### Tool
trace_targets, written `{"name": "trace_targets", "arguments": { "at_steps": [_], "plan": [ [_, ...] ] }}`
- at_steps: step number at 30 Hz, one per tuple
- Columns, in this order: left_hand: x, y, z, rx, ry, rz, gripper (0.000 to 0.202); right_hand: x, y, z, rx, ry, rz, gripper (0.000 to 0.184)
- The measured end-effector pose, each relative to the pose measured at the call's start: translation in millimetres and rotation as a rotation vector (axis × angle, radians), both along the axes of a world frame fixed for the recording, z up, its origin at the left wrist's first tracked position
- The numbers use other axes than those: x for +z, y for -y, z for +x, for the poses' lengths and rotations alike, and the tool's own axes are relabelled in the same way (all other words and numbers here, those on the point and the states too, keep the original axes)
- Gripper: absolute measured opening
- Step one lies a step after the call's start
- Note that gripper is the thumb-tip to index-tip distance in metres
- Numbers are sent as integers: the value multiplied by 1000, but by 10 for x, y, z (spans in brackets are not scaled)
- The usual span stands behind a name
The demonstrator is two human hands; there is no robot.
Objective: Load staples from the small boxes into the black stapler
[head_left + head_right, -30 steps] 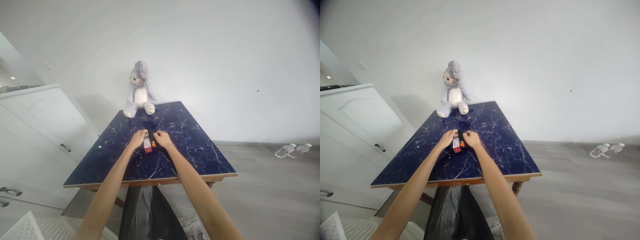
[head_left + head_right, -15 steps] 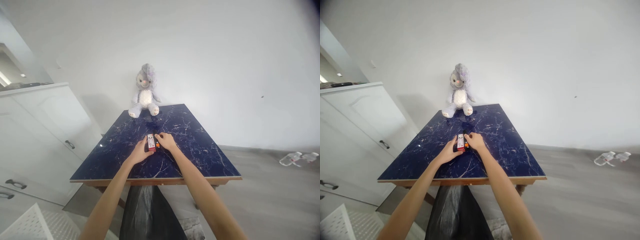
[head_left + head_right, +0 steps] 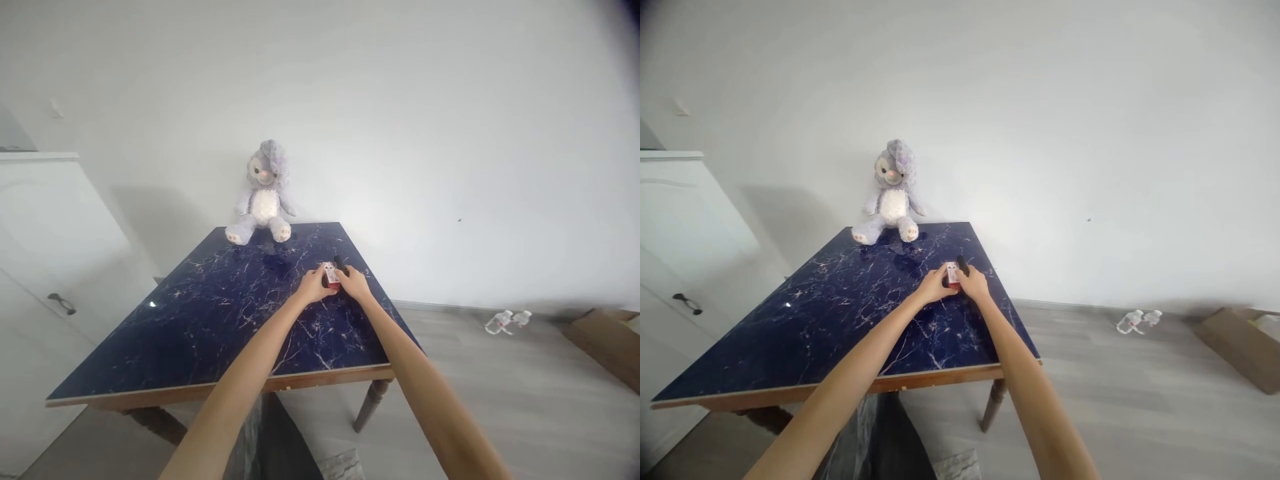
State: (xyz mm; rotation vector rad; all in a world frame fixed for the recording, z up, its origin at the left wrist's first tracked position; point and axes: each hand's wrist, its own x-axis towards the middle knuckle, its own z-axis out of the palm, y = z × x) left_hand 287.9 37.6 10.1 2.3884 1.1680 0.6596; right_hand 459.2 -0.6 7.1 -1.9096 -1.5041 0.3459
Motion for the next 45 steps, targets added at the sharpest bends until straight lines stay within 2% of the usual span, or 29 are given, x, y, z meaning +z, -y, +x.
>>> {"name": "trace_targets", "arguments": {
  "at_steps": [2,4,6,7,8,10,12,14,16,18,19,21,23,25,27,30,33,36,38,42,45],
  "plan": [
    [-21,-28,391,9,-39,33,95,-32,-1,220,-87,-2,14,55],
    [-57,-19,628,35,-75,59,100,-82,16,350,-129,-28,54,59],
    [-91,-3,640,36,-100,91,104,-132,56,411,-152,-50,135,59],
    [-101,-4,545,29,-105,113,103,-149,84,425,-173,-47,193,58],
    [-104,-15,384,26,-108,141,99,-159,114,428,-204,-28,265,57],
    [-86,-59,-110,82,-98,200,80,-156,172,392,-265,41,439,54],
    [-44,-109,-727,240,-125,285,63,-134,198,256,-270,95,627,48],
    [-5,-129,-1296,477,-150,346,54,-108,177,-32,-164,111,775,40],
    [-1,-114,-1668,687,-164,349,54,-87,118,-458,26,128,819,34],
    [-39,-79,-1800,712,-187,326,52,-73,42,-920,243,209,744,35],
    [-68,-60,-1796,677,-197,323,51,-72,3,-1123,331,272,676,38],
    [-123,-25,-1720,578,-221,324,48,-80,-67,-1410,397,368,469,40],
    [-158,2,-1643,470,-262,301,43,-100,-119,-1526,369,415,239,37],
    [-172,19,-1613,398,-298,275,41,-119,-146,-1526,310,427,114,37],
    [-174,30,-1621,389,-307,276,42,-128,-151,-1492,262,429,96,44],
    [-176,38,-1638,463,-324,292,53,-119,-139,-1480,220,419,84,55],
    [-189,26,-1637,503,-391,215,64,-101,-124,-1510,242,423,60,45],
    [-216,-13,-1636,496,-417,145,75,-109,-128,-1534,259,474,134,43],
    [-238,-45,-1636,519,-423,127,81,-132,-140,-1537,249,506,172,52],
    [-268,-82,-1630,542,-438,92,87,-163,-150,-1536,197,538,151,74],
    [-269,-71,-1629,530,-432,103,88,-132,-133,-1558,178,630,261,86]
  ]
}}
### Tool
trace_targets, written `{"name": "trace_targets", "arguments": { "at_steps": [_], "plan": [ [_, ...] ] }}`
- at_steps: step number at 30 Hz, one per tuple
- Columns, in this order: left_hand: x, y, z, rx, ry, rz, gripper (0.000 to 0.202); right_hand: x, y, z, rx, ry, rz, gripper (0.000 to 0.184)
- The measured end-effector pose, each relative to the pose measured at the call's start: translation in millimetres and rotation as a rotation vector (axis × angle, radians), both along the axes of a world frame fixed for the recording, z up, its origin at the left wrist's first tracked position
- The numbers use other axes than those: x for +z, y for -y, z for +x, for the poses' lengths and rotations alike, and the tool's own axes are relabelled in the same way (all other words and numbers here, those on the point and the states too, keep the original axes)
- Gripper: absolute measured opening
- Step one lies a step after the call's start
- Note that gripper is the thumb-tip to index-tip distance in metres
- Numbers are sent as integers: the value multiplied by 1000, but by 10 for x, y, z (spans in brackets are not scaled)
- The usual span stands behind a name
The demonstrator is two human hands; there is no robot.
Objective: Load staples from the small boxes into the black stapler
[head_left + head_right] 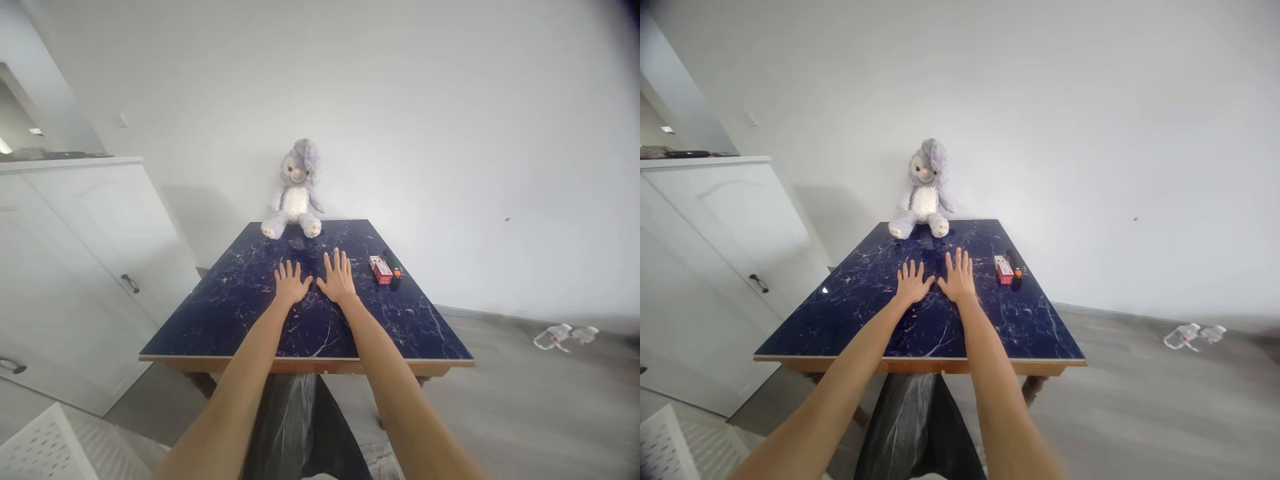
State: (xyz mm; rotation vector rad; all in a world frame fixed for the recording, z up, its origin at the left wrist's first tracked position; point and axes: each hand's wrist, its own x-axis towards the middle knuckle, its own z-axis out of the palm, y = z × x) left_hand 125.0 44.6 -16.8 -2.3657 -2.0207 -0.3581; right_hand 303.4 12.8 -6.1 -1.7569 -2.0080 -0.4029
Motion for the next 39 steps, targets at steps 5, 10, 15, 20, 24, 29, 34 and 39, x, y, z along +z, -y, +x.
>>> {"name": "trace_targets", "arguments": {
  "at_steps": [5,10,15,20,24,29,34,39],
  "plan": [
    [64,49,-1,-102,-86,159,80,93,3,-64,111,182,96,79],
    [188,63,230,-100,-189,182,65,109,-28,-241,82,213,-31,58],
    [226,88,591,34,-191,79,58,87,-57,-587,-232,17,-296,52],
    [234,60,595,69,-165,0,43,89,-66,-779,-362,-61,-334,53],
    [285,41,449,44,-138,-72,31,117,-71,-820,-383,-115,-349,54],
    [316,220,176,25,-79,-24,38,203,-25,-799,-323,-131,-372,45],
    [339,383,33,28,-33,34,50,270,267,-448,-97,-129,-279,33],
    [431,412,-22,-36,16,65,45,215,539,378,-186,-164,110,42]
  ]
}}
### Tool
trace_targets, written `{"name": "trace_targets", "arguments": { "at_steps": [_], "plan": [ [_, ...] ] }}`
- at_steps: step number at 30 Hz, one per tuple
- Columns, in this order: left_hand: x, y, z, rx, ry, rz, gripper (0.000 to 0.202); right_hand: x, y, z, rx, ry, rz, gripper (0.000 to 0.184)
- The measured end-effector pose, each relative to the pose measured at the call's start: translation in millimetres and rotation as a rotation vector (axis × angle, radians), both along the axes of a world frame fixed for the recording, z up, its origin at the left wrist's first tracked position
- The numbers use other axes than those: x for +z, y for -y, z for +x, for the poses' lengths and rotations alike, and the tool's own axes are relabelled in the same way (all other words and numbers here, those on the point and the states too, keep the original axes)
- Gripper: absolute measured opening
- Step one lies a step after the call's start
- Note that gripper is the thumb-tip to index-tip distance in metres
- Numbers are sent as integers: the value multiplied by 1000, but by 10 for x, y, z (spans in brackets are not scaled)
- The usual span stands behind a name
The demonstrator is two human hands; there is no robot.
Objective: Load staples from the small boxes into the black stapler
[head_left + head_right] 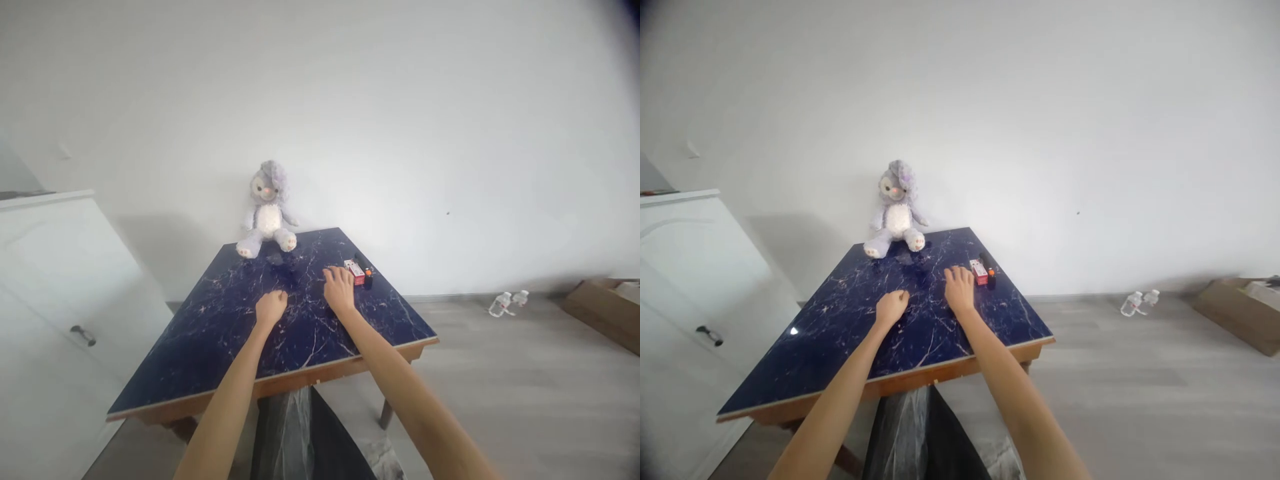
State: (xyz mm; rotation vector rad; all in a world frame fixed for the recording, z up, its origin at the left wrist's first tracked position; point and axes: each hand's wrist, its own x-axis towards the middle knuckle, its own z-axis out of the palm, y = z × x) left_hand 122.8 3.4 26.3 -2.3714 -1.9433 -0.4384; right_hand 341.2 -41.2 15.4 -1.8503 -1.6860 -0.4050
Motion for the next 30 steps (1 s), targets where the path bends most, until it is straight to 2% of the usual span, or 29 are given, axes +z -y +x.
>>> {"name": "trace_targets", "arguments": {
  "at_steps": [3,5,7,10,12,14,18,22,27,30],
  "plan": [
    [35,6,-215,-29,44,51,48,-48,-37,513,-305,-191,145,49],
    [22,32,-474,34,122,120,48,-84,-116,752,-461,-409,102,53],
    [-25,98,-789,111,133,154,46,-125,-199,885,-473,-531,13,52],
    [-118,261,-1214,122,13,87,46,-181,-271,944,-417,-582,-45,47],
    [-156,362,-1372,107,-69,26,46,-200,-277,946,-411,-605,-55,46],
    [-160,422,-1414,80,-120,-14,47,-205,-265,935,-392,-618,-70,46],
    [-116,438,-1326,51,-144,-37,47,-200,-258,859,-317,-663,-114,47],
    [-106,428,-1291,67,-142,-20,46,-192,-300,654,-206,-650,-157,45],
    [-157,407,-1335,52,-159,0,47,-163,-337,167,4,-591,-226,40],
    [-188,392,-1349,40,-156,12,48,-149,-328,-219,63,-536,-250,41]
  ]
}}
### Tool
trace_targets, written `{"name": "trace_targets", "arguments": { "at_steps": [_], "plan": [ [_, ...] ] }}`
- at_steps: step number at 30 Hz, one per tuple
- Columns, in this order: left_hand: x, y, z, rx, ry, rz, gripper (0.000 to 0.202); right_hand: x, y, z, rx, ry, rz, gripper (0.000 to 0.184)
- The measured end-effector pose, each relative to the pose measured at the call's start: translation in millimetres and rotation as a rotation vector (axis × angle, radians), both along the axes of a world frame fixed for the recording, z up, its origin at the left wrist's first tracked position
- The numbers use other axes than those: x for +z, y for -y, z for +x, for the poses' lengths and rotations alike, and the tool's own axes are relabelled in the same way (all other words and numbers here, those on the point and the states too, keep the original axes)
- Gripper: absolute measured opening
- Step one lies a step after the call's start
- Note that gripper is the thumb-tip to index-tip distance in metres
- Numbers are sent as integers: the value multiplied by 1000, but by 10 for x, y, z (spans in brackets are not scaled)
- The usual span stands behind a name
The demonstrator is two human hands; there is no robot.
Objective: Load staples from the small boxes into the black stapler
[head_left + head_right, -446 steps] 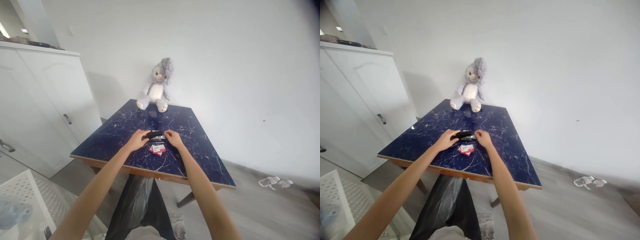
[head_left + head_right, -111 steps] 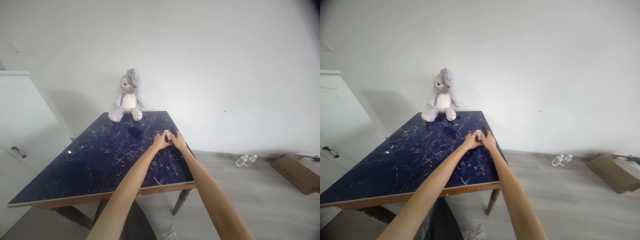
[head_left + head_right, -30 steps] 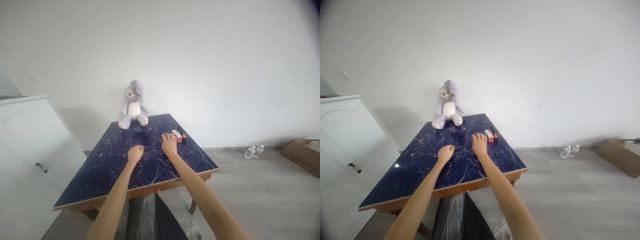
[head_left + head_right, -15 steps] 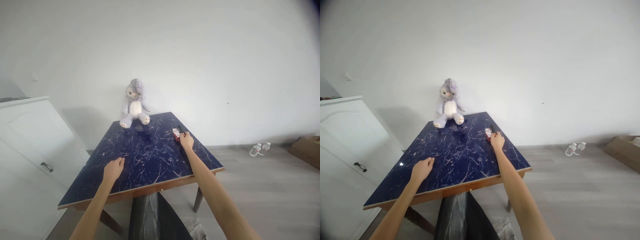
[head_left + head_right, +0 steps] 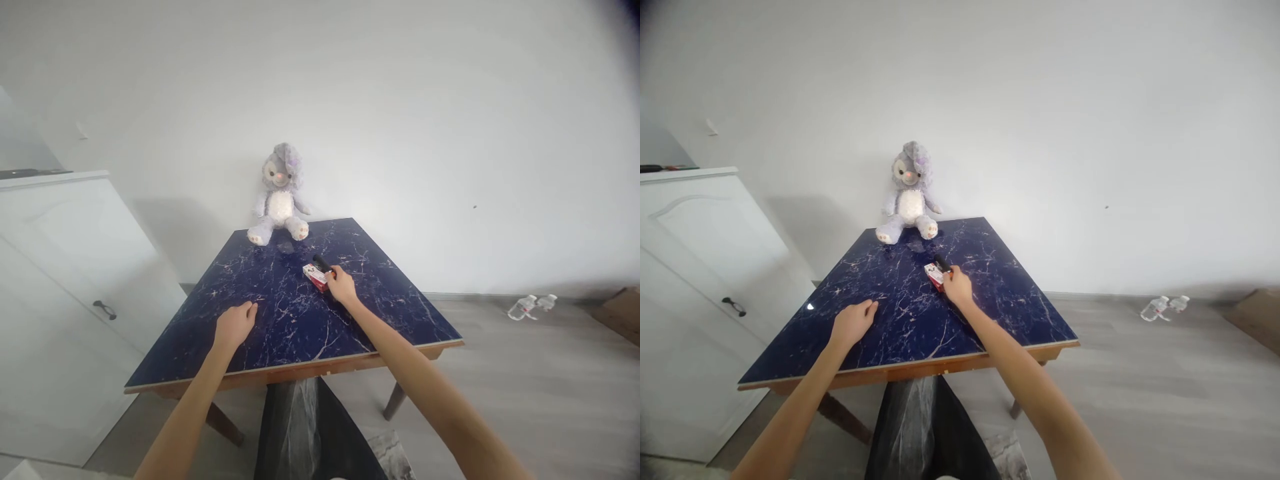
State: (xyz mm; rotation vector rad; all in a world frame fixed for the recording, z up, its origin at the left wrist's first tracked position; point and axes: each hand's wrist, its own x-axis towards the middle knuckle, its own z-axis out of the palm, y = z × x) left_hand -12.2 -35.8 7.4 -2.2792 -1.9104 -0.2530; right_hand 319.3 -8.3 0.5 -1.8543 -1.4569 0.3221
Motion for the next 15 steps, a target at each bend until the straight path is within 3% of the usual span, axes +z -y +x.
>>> {"name": "trace_targets", "arguments": {
  "at_steps": [6,10,15],
  "plan": [
    [-20,-24,-8,15,22,5,48,46,-50,-746,70,13,-29,38],
    [-29,-50,-22,-54,182,83,43,70,-151,-1210,147,12,-39,38],
    [-89,-102,-69,-115,342,158,69,46,-160,-1697,277,63,-10,38]
  ]
}}
